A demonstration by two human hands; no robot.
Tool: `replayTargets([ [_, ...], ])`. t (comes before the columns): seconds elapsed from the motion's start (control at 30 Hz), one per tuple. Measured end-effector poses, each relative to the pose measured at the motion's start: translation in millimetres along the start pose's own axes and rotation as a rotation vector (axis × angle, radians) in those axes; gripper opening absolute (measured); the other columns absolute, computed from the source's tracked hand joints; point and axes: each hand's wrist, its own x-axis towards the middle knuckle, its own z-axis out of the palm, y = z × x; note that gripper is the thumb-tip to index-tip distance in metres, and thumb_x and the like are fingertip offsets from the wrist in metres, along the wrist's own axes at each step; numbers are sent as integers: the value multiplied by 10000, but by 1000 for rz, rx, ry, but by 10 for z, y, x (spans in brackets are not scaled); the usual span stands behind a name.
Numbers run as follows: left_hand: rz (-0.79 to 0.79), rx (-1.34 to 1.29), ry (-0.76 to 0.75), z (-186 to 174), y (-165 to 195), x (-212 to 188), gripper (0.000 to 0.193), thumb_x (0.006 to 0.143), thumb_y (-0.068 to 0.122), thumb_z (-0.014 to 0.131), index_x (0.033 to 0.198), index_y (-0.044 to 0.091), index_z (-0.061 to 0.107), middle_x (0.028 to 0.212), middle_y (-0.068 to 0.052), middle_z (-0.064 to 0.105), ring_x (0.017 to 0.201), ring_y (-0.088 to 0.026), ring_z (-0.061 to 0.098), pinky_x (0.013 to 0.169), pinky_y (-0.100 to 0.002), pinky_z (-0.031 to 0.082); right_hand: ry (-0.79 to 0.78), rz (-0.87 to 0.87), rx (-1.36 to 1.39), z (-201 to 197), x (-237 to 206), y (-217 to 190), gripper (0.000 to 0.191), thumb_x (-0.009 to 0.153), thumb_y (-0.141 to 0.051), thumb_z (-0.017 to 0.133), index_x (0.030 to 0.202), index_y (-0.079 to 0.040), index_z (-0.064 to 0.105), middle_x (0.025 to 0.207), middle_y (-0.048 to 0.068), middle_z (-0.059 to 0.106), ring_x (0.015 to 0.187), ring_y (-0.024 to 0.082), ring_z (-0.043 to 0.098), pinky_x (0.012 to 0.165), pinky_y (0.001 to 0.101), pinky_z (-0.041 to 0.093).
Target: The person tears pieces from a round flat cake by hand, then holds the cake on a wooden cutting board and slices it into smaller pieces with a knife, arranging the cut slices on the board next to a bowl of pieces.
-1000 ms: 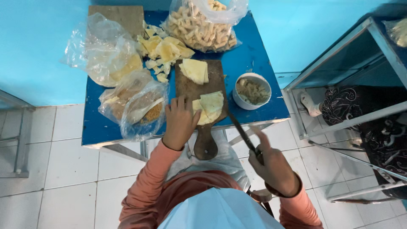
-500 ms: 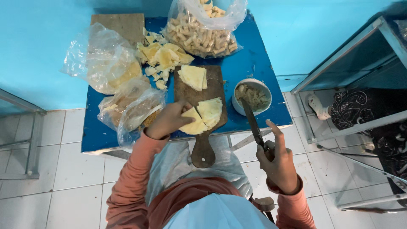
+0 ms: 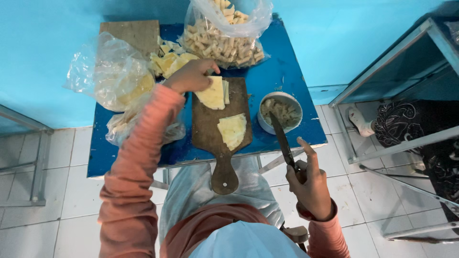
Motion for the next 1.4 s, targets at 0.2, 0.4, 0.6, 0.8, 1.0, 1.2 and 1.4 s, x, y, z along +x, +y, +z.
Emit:
replayTargets([
  [0.2, -20, 94, -22, 304, -466, 553, 434, 792, 42, 624, 1225, 36, 653, 1050, -169, 715, 977, -315, 695, 827, -412, 531, 13, -1, 3, -9, 18, 51, 749, 859, 45, 620, 1530, -92, 316, 536, 25, 624, 393, 97, 583, 394, 261, 446],
  [0.4, 161, 186, -48, 434, -648, 536, 422, 825, 245, 731, 1177, 14, 706, 1121, -183, 701, 1000, -344, 679, 853, -429, 516, 26, 18, 17, -16, 21, 99, 750, 863, 48, 617, 1536, -100, 320, 544, 30, 618, 397, 101, 571, 391, 261, 440],
  [0.6, 0, 173, -272, 325, -562, 504, 511, 736, 378, 782, 1122, 46, 744, 1022, -143, 740, 961, -304, 699, 837, -403, 519, 24, 24, 3, -3, 47, 112, 746, 865, 44, 616, 1533, -93, 313, 521, 32, 608, 385, 98, 570, 378, 264, 433],
  [0.8, -61, 132, -282, 171, -613, 510, 565, 709, 445, 853, 1013, -15, 731, 937, -166, 711, 898, -293, 660, 765, -414, 495, 98, -11, 23, -44, 65, 82, 723, 874, 45, 621, 1525, -73, 329, 569, 23, 632, 407, 85, 575, 388, 247, 433],
  [1.0, -258, 59, 21, 61, -836, 539, 642, 732, 437, 856, 1144, -25, 685, 1093, -159, 709, 983, -272, 661, 837, -378, 515, 183, -4, -14, -106, 74, 59, 708, 899, 52, 616, 1536, -51, 326, 568, 29, 622, 433, 69, 562, 414, 230, 423],
  [1.2, -425, -256, 106, 120, -949, 525, 662, 733, 342, 870, 1222, -38, 635, 1152, -149, 717, 1064, -266, 692, 872, -379, 541, 192, 19, 14, -95, 109, 59, 712, 895, 66, 609, 1540, -43, 328, 577, 24, 612, 442, 66, 548, 419, 229, 412],
  [1.4, -398, -59, 130, 128, -878, 478, 639, 736, 362, 891, 1181, -39, 669, 1167, -202, 708, 1061, -307, 687, 870, -394, 535, 219, 53, 63, -112, 134, 105, 713, 901, 72, 604, 1545, -53, 326, 613, 18, 614, 466, 60, 556, 423, 229, 425],
])
